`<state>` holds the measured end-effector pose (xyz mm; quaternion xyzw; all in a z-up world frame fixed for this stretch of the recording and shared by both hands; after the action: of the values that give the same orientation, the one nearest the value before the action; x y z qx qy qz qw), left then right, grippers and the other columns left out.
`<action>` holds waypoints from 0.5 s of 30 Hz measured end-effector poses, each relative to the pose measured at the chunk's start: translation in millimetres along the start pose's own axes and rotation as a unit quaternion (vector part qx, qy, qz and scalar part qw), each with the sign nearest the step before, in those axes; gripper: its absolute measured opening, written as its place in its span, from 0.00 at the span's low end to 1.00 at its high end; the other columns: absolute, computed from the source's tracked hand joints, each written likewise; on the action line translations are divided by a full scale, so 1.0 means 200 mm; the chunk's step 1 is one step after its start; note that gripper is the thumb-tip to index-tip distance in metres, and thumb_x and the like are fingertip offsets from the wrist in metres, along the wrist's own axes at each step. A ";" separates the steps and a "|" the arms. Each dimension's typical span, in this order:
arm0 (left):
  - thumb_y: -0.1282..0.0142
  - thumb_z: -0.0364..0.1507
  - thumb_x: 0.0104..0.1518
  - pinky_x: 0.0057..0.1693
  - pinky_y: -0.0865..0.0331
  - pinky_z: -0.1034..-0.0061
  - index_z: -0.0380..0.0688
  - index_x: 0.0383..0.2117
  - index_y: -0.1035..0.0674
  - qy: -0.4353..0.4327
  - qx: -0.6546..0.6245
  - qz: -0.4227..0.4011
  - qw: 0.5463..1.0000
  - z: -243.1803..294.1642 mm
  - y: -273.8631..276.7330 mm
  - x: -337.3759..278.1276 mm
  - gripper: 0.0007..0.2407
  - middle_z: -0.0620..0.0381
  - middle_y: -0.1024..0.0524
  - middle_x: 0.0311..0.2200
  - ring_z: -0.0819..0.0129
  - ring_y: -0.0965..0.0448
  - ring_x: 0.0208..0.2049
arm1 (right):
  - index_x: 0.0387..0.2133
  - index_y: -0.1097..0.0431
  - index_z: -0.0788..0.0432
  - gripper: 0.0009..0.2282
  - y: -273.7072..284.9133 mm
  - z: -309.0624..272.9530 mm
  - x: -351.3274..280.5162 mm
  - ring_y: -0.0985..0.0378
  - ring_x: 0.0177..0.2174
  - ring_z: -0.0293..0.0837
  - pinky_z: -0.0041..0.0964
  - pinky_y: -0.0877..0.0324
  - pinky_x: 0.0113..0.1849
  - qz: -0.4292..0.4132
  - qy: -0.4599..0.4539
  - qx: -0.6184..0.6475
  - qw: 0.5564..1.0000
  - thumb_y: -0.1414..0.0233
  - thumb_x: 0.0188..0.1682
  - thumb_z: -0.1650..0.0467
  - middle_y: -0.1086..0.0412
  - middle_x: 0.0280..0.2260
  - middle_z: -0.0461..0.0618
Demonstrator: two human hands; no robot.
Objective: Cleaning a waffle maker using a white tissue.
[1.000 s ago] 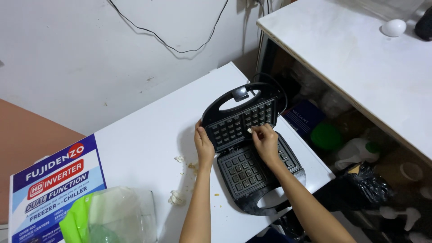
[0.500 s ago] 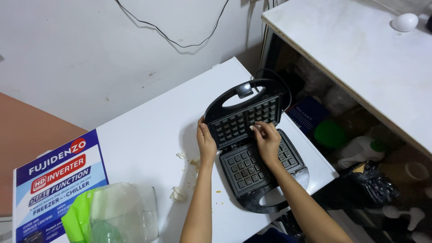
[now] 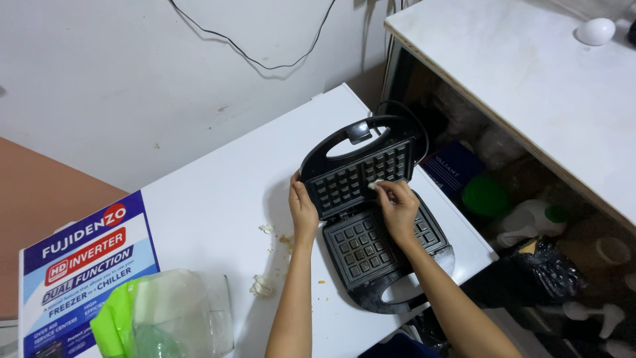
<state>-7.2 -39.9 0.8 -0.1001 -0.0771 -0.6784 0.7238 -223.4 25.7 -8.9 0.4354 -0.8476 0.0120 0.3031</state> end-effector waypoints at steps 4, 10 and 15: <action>0.72 0.45 0.71 0.65 0.38 0.69 0.37 0.62 0.31 -0.006 0.005 0.013 1.000 -0.03 0.02 0.02 0.26 0.48 0.26 0.56 0.61 0.28 0.60 | 0.38 0.24 0.63 0.04 0.06 -0.16 0.19 0.26 0.29 0.36 0.29 0.29 0.30 0.050 0.069 0.025 0.996 0.40 0.52 0.77 0.26 0.36 0.49; 0.72 0.44 0.71 0.65 0.38 0.69 0.38 0.63 0.32 0.005 0.017 0.001 1.000 0.06 0.01 0.00 0.25 0.47 0.26 0.57 0.59 0.28 0.60 | 0.38 0.24 0.66 0.06 0.03 0.02 0.13 0.26 0.28 0.40 0.33 0.30 0.32 0.015 0.085 -0.059 0.995 0.40 0.48 0.80 0.27 0.33 0.52; 0.71 0.43 0.71 0.65 0.38 0.69 0.37 0.62 0.31 -0.001 0.039 0.010 0.999 0.03 0.01 0.01 0.25 0.47 0.26 0.57 0.59 0.28 0.61 | 0.34 0.24 0.65 0.04 0.07 0.08 0.07 0.24 0.28 0.40 0.33 0.28 0.32 -0.035 0.010 -0.086 0.996 0.39 0.47 0.79 0.26 0.31 0.52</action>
<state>-4.5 -39.9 6.6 -0.0732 -0.1028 -0.6677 0.7336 -248.7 18.8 -11.2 0.4370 -0.8266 -0.0672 0.3483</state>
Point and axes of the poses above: each hand's wrist, its own x-axis towards the middle knuckle, its own y-axis out of the back of the hand, z = x × y, the point moved 3 cm from there along x, towards the middle knuckle
